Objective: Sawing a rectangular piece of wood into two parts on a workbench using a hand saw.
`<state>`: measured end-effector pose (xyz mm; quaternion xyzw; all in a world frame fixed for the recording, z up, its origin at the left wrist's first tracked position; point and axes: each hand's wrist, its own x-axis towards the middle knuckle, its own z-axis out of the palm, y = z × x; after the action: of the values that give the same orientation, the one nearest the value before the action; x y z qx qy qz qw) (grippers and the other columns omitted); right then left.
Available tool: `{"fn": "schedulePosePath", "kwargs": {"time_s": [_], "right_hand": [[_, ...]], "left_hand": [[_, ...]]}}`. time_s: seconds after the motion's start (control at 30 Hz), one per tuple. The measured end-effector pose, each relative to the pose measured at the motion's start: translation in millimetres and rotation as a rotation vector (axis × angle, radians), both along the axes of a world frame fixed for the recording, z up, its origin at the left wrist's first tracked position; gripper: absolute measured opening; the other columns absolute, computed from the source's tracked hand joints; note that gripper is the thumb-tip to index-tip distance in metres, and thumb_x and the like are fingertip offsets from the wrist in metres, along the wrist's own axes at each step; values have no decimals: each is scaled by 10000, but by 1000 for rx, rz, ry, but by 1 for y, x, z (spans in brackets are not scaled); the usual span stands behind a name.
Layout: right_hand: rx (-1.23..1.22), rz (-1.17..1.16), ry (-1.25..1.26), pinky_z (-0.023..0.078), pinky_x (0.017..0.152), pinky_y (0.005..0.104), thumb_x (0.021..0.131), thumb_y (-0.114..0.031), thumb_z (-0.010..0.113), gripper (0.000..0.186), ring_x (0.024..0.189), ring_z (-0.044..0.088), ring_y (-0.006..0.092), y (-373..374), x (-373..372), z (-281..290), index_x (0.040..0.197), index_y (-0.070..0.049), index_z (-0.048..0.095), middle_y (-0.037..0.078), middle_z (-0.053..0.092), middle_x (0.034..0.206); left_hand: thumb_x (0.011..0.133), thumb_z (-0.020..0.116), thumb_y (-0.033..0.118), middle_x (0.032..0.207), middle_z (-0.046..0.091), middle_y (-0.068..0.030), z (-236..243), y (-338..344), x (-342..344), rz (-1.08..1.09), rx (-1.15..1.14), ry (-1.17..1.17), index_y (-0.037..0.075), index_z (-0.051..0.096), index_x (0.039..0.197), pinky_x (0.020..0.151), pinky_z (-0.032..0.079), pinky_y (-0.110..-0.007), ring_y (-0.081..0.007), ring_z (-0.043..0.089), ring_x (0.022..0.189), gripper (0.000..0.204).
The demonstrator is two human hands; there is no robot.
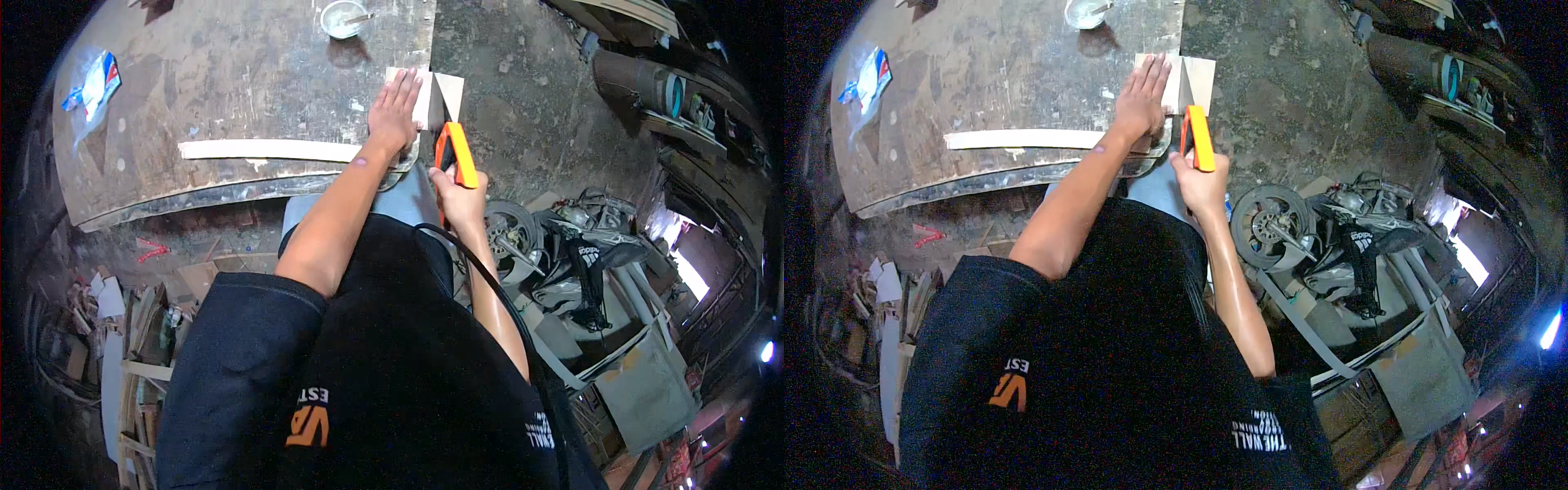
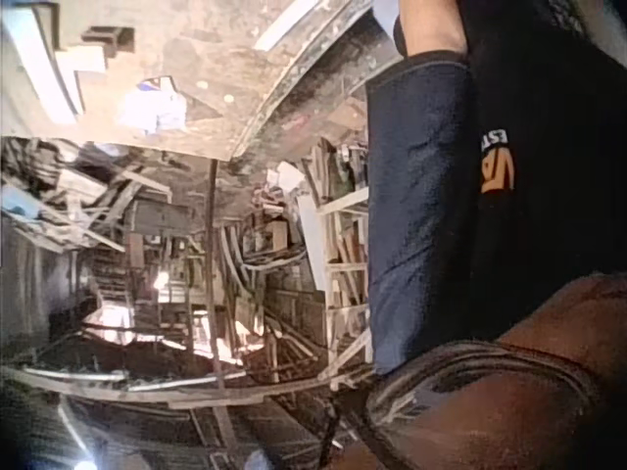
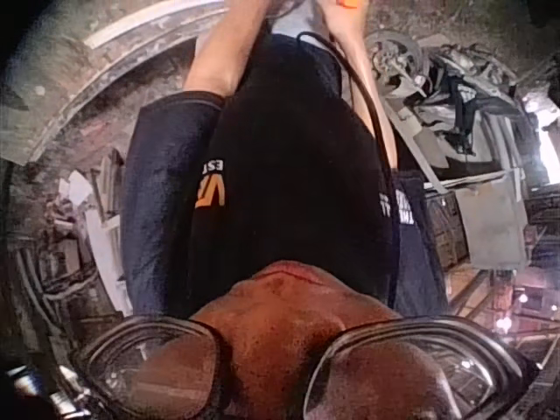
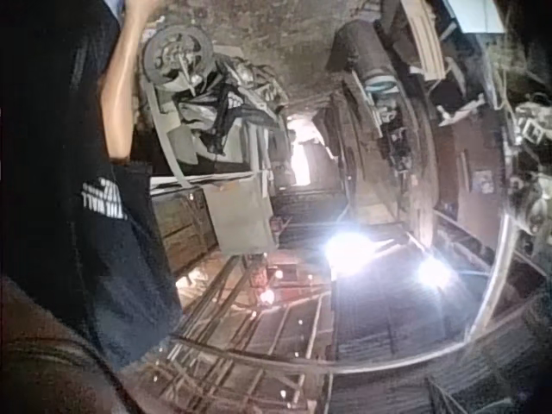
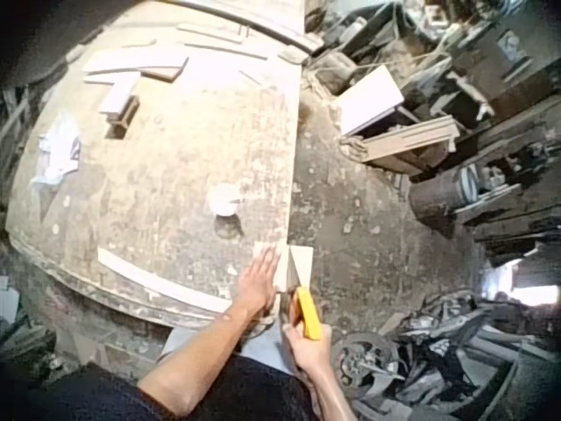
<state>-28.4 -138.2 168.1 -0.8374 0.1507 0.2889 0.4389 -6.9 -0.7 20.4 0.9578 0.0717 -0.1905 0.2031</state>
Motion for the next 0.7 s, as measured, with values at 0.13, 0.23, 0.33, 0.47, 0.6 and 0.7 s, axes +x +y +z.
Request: {"fn": "schedulePosePath", "kwargs": {"time_s": [0.13,0.23,0.33,0.47,0.6,0.7], "right_hand": [[13,24,-124,401,495,309,779,-112,781,337,502,475,85,2,15,-35,589,-37,513,-18,535,556],[-37,15,-75,366,422,288,815,-92,755,332,421,457,101,14,37,-43,600,-83,502,-13,521,534],[39,163,-206,381,428,284,809,-86,748,338,425,473,104,5,2,-25,588,-82,492,-8,530,536],[35,57,-130,367,424,287,809,-97,760,348,423,464,92,0,18,-37,585,-80,494,-9,528,527],[7,29,-93,384,467,302,791,-109,763,335,472,473,95,17,36,-45,579,-77,505,-16,526,535],[-10,51,11,408,506,305,774,-126,773,334,513,477,93,1,-7,-6,574,-67,512,-14,529,553]], "left_hand": [[902,593,500,1673,5,-36,8,-1,-1,-2,-27,-19,114,91,1591,1237,57,-379,-208,-15,1538,937],[890,616,474,1672,31,-43,0,-1,10,0,-64,-35,109,103,1590,1234,100,-381,-214,13,1538,941],[880,627,471,1670,54,-47,-5,4,-10,67,-62,-127,98,140,1584,1233,101,-383,-220,39,1535,935],[875,615,502,1670,48,-45,0,-4,0,6,23,-81,98,119,1586,1236,28,-380,-217,15,1536,956],[872,622,503,1672,24,-42,-8,-10,-1,-25,89,-74,101,89,1589,1236,28,-384,-213,-7,1537,979],[897,613,436,1667,24,-95,0,8,-4,43,-75,-31,61,83,1581,1241,67,-411,-261,9,1538,943]]}}
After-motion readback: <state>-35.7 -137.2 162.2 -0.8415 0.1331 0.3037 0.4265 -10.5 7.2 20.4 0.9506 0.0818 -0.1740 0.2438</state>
